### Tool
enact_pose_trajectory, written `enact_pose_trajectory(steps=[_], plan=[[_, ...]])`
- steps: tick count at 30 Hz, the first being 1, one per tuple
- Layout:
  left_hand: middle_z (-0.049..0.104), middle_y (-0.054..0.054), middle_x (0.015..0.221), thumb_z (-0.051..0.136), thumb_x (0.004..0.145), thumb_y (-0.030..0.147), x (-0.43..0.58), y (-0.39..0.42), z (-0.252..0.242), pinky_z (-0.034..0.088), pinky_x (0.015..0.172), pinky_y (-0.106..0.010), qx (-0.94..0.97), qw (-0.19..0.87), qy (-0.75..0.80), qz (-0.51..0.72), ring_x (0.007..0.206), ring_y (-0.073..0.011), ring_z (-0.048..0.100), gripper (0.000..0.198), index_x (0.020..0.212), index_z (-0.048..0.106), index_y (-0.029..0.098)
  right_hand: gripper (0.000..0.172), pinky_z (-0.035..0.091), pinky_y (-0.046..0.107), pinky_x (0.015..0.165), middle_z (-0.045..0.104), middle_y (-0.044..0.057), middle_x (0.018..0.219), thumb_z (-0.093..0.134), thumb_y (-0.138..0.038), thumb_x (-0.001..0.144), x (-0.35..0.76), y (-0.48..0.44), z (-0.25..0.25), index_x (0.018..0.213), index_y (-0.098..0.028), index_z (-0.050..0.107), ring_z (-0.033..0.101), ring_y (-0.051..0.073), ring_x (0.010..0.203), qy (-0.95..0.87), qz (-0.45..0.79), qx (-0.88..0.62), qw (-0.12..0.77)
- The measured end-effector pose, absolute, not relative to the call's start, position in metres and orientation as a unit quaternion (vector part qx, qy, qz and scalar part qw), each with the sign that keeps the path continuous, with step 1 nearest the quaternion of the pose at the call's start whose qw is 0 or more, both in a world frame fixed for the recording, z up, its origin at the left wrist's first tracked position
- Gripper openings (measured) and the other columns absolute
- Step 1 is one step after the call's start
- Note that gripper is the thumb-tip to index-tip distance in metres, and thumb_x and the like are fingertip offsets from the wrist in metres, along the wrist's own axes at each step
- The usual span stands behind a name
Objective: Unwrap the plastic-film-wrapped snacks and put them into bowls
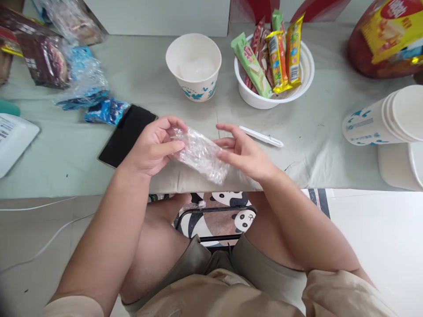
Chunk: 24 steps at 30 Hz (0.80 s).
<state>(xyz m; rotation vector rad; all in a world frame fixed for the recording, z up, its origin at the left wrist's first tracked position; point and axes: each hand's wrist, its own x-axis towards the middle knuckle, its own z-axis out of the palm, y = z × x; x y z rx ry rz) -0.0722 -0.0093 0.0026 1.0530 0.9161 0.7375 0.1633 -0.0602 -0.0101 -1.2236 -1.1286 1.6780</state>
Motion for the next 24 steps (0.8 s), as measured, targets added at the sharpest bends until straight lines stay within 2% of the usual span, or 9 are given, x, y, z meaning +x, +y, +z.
enact_pose_trajectory(steps=[3, 6, 9, 11, 13, 16, 20, 22, 24], plan=[[0.069, -0.001, 0.095, 0.077, 0.069, 0.016, -0.072, -0.008, -0.002, 0.050, 0.053, -0.021, 0.532, 0.687, 0.385, 0.312, 0.067, -0.0106, 0.061, 0.035, 0.102, 0.067, 0.022, 0.045, 0.055, 0.027, 0.067, 0.075, 0.004, 0.095, 0.084, -0.042, 0.076, 0.161, -0.060, -0.006, 0.112, -0.021, 0.067, 0.070, 0.018, 0.081, -0.441, 0.717, -0.446, 0.306], [0.073, -0.005, 0.113, 0.069, 0.074, 0.012, -0.067, -0.007, -0.016, 0.058, 0.068, -0.024, 0.622, 0.583, 0.412, 0.322, 0.094, -0.0174, 0.071, 0.041, 0.114, 0.068, 0.023, 0.024, 0.046, 0.025, 0.062, 0.065, 0.000, 0.073, 0.081, -0.032, 0.073, 0.156, -0.061, -0.003, 0.085, -0.016, 0.068, 0.057, 0.012, 0.066, -0.485, 0.725, -0.443, 0.209], [0.072, -0.007, 0.129, 0.061, 0.079, 0.008, -0.060, -0.011, -0.027, 0.063, 0.090, -0.037, 0.704, 0.381, 0.460, 0.385, 0.123, -0.0252, 0.069, 0.039, 0.113, 0.069, 0.023, 0.016, 0.041, 0.025, 0.062, 0.058, -0.002, 0.069, 0.073, -0.029, 0.075, 0.151, -0.063, -0.004, 0.078, -0.017, 0.064, 0.050, 0.011, 0.064, -0.504, 0.680, -0.480, 0.229], [0.076, -0.004, 0.125, 0.058, 0.084, 0.009, -0.055, -0.019, -0.027, 0.059, 0.105, -0.047, 0.751, 0.244, 0.435, 0.434, 0.128, -0.0275, 0.069, 0.028, 0.103, 0.072, 0.024, 0.013, 0.041, 0.026, 0.063, 0.058, -0.002, 0.070, 0.070, -0.028, 0.077, 0.150, -0.064, -0.006, 0.079, -0.017, 0.063, 0.050, 0.011, 0.066, -0.509, 0.663, -0.485, 0.256], [0.080, -0.003, 0.117, 0.058, 0.087, 0.013, -0.048, -0.029, -0.024, 0.056, 0.113, -0.051, 0.800, 0.177, 0.352, 0.453, 0.127, -0.0287, 0.071, 0.022, 0.098, 0.073, 0.024, 0.010, 0.041, 0.026, 0.063, 0.057, -0.002, 0.069, 0.069, -0.026, 0.078, 0.150, -0.063, -0.008, 0.078, -0.017, 0.063, 0.050, 0.011, 0.066, -0.527, 0.655, -0.467, 0.275], [0.081, -0.008, 0.122, 0.063, 0.087, 0.021, -0.040, -0.040, -0.018, 0.059, 0.111, -0.047, 0.828, 0.220, 0.288, 0.427, 0.125, -0.0292, 0.073, 0.027, 0.112, 0.074, 0.020, 0.010, 0.046, 0.027, 0.066, 0.060, -0.002, 0.073, 0.070, -0.025, 0.078, 0.152, -0.062, -0.010, 0.082, -0.018, 0.065, 0.054, 0.012, 0.068, -0.549, 0.633, -0.438, 0.326], [0.079, -0.009, 0.128, 0.064, 0.084, 0.016, -0.038, -0.040, -0.018, 0.062, 0.103, -0.034, 0.774, 0.392, 0.340, 0.363, 0.117, -0.0225, 0.076, 0.045, 0.130, 0.069, 0.018, 0.016, 0.053, 0.031, 0.077, 0.070, 0.002, 0.089, 0.072, -0.031, 0.083, 0.155, -0.061, -0.012, 0.094, -0.020, 0.067, 0.064, 0.016, 0.081, -0.547, 0.613, -0.428, 0.376], [0.079, -0.009, 0.127, 0.066, 0.083, 0.016, -0.039, -0.037, -0.022, 0.063, 0.099, -0.032, 0.711, 0.464, 0.383, 0.364, 0.114, -0.0206, 0.077, 0.047, 0.130, 0.068, 0.019, 0.023, 0.055, 0.033, 0.079, 0.073, 0.004, 0.094, 0.073, -0.037, 0.085, 0.155, -0.062, -0.013, 0.099, -0.020, 0.069, 0.067, 0.018, 0.086, -0.552, 0.586, -0.452, 0.385], [0.079, -0.009, 0.120, 0.070, 0.082, 0.017, -0.039, -0.034, -0.026, 0.064, 0.093, -0.030, 0.644, 0.515, 0.419, 0.381, 0.109, -0.0198, 0.077, 0.043, 0.125, 0.069, 0.018, 0.027, 0.053, 0.033, 0.075, 0.072, 0.004, 0.091, 0.076, -0.039, 0.084, 0.153, -0.062, -0.016, 0.099, -0.019, 0.068, 0.065, 0.018, 0.082, -0.556, 0.522, -0.510, 0.398]])
